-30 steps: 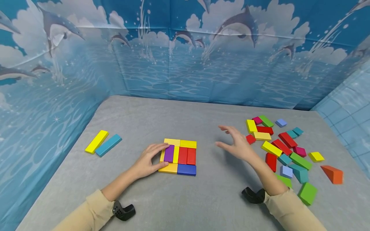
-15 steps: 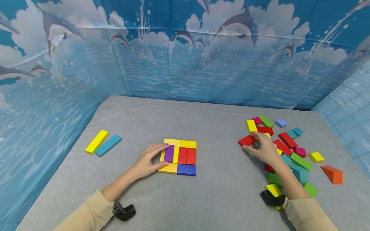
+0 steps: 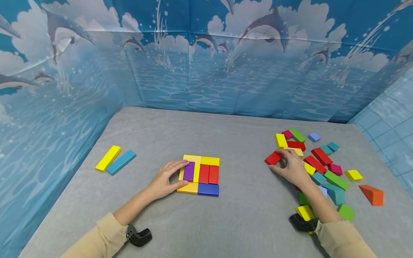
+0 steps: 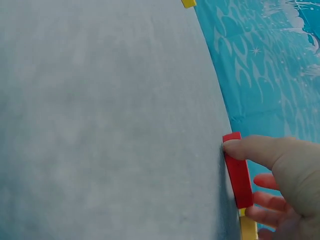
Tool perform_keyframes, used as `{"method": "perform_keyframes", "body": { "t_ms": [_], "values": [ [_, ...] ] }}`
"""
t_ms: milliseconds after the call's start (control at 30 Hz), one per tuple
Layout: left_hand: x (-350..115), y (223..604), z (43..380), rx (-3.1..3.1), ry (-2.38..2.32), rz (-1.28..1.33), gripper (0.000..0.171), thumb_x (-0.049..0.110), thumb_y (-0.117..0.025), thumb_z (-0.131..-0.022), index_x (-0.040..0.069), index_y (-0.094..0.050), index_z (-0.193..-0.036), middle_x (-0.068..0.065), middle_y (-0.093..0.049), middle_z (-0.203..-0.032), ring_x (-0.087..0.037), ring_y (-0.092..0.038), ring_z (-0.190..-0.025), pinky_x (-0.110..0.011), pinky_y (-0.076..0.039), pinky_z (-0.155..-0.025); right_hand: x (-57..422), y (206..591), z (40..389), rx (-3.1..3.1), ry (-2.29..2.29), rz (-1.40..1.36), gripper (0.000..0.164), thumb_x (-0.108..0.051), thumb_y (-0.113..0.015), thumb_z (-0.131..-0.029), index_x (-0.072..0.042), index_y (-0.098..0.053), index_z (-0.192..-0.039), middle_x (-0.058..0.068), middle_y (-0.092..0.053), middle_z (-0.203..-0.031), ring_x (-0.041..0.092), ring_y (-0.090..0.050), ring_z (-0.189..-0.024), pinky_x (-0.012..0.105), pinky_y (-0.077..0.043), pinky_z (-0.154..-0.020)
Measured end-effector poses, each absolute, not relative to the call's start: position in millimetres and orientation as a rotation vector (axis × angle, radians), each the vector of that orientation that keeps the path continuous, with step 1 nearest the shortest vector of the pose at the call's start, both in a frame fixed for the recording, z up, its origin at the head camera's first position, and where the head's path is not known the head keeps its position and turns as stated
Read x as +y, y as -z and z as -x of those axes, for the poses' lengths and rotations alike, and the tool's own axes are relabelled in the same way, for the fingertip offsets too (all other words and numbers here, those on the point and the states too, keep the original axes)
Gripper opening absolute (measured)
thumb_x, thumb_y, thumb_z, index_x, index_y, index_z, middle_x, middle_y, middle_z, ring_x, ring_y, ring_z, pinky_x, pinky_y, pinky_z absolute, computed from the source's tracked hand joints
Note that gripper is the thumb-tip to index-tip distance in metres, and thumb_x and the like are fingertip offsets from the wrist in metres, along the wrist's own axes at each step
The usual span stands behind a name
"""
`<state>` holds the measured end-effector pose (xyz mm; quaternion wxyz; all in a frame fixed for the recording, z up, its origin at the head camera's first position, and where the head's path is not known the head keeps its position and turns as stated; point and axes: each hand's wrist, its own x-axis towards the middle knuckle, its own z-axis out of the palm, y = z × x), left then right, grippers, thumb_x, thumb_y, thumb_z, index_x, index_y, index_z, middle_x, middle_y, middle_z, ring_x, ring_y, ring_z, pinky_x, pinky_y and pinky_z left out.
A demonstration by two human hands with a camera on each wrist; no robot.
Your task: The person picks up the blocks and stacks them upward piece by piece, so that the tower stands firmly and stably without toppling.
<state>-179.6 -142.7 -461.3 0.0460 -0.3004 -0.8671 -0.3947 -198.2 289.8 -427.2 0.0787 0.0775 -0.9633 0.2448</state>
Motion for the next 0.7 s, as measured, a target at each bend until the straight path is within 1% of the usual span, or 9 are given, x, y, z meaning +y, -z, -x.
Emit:
{"method": "perform_keyframes", "body": {
  "t_ms": [133,233,367,533,700],
  "values": [
    [-143,462,180,-2.645,1.199,0.916,0.058,0.034,-0.067,-0.082,0.020,-0.047,-0.134,0.001,-0.045,-0.137,-0.020,-0.036,-0.126,-0.055,-0.027,-0.100,289,423,198,-2.945,-0.760,-0.253,0.065,-0.018,-0.075,-0.074,0.007,-0.044,-0.126,0.032,-0.040,-0.121,0.043,-0.039,-0.106,0.059,-0.041,-0.084],
    [-143,463,180,-2.643,1.196,0.915,0.058,0.035,-0.067,-0.082,0.021,-0.047,-0.134,0.002,-0.045,-0.137,-0.020,-0.036,-0.126,-0.055,-0.027,-0.099,286,418,198,-2.968,-0.770,-0.269,0.066,-0.018,-0.074,-0.074,0.008,-0.044,-0.126,0.032,-0.040,-0.122,0.043,-0.040,-0.106,0.059,-0.041,-0.084],
    [-143,463,180,-2.644,1.187,0.915,0.058,0.035,-0.067,-0.082,0.020,-0.047,-0.134,0.002,-0.045,-0.137,-0.020,-0.037,-0.126,-0.054,-0.028,-0.099,275,404,198,-2.962,-0.837,-0.359,0.062,-0.015,-0.073,-0.076,0.007,-0.045,-0.126,0.029,-0.043,-0.122,0.042,-0.041,-0.107,0.058,-0.041,-0.085],
    [-143,463,179,-2.656,1.173,0.912,0.058,0.035,-0.066,-0.082,0.021,-0.046,-0.135,0.001,-0.044,-0.138,-0.021,-0.036,-0.126,-0.054,-0.027,-0.100,238,386,193,-2.920,-0.964,-0.568,0.058,-0.011,-0.074,-0.076,0.003,-0.047,-0.126,0.023,-0.046,-0.122,0.039,-0.045,-0.107,0.055,-0.043,-0.086],
    [-143,462,179,-2.658,1.173,0.915,0.058,0.035,-0.066,-0.083,0.021,-0.046,-0.135,0.001,-0.043,-0.139,-0.021,-0.036,-0.126,-0.054,-0.026,-0.101,191,387,184,-2.857,-1.069,-0.766,0.057,-0.010,-0.076,-0.074,0.001,-0.050,-0.123,0.018,-0.048,-0.122,0.037,-0.048,-0.108,0.051,-0.045,-0.087]
  ]
}}
